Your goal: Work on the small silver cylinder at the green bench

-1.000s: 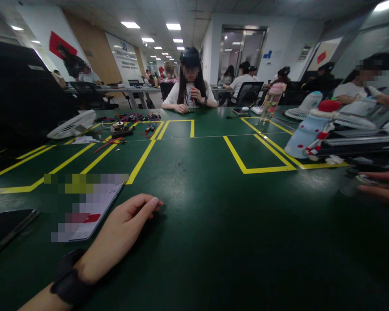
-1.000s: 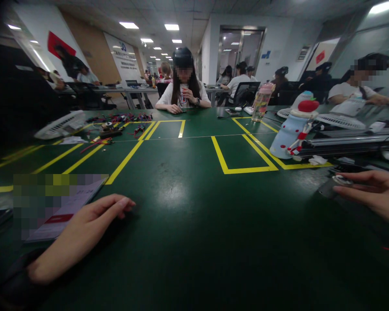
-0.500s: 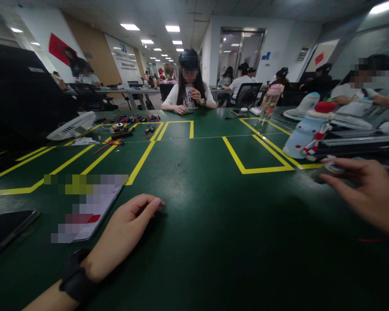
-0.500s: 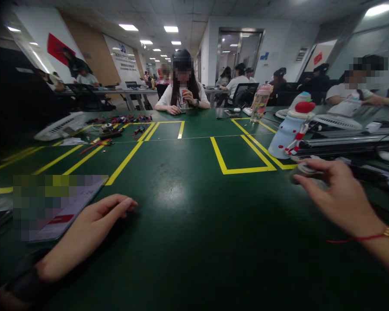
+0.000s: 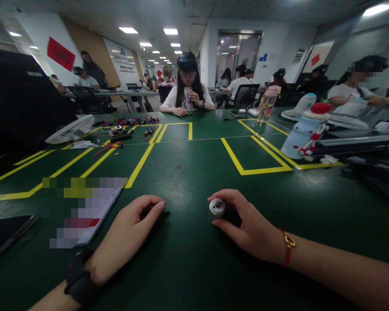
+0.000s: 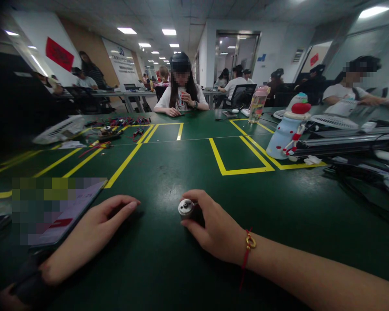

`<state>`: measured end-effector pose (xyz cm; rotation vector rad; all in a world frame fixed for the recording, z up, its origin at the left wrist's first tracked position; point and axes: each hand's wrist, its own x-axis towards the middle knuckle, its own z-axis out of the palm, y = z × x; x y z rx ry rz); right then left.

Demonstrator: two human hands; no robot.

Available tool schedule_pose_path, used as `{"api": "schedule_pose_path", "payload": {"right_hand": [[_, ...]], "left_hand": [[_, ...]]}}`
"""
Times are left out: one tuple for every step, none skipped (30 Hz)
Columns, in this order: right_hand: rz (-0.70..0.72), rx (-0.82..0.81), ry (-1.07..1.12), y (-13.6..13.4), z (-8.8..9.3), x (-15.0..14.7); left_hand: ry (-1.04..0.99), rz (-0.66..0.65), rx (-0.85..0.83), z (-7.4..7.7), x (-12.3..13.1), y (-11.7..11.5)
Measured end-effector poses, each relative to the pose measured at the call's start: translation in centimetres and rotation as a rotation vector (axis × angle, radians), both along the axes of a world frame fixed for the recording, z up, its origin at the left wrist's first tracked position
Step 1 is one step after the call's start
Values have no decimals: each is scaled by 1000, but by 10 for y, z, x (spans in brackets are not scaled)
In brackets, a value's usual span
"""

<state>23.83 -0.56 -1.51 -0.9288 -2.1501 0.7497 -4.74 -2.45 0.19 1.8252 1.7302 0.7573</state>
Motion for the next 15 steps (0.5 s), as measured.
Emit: {"api": "schedule_pose_path", "payload": {"right_hand": [[-18, -49, 17, 1, -1, 0], [-27, -95, 42, 1, -2, 0], [-26, -137, 69, 2, -3, 0], [-20, -173, 95, 3, -3, -1], [-14, -202, 113, 4, -4, -2], [-11, -224, 125, 5, -4, -2], [-10, -240, 134, 5, -4, -3], [-10, -250, 140, 5, -4, -3], [-10, -254, 146, 5, -4, -3], [-8, -250, 146, 5, -4, -3], [-5, -243, 140, 5, -4, -3], [-3, -231, 132, 4, -3, -2], [-1, -216, 123, 4, -3, -2], [-1, -202, 113, 4, -3, -1], [0, -191, 104, 4, -3, -1]], "left_hand": [[-11, -28, 17, 4, 9, 0], [-28, -71, 39, 9, 21, -1], [-48, -133, 56, 14, 33, -1], [-65, -204, 64, 19, 46, -1], [-83, -261, 81, 23, 59, -1], [-96, -315, 78, 27, 70, -1], [-113, -333, 88, 30, 80, 0], [-125, -334, 93, 32, 87, 2], [-140, -323, 100, 34, 91, 4], [-157, -301, 112, 35, 93, 5], [-173, -279, 122, 36, 93, 7], [-187, -263, 135, 37, 92, 8], [-194, -253, 146, 37, 90, 8], [-194, -251, 149, 38, 88, 9], [-187, -261, 143, 39, 86, 8]]}}
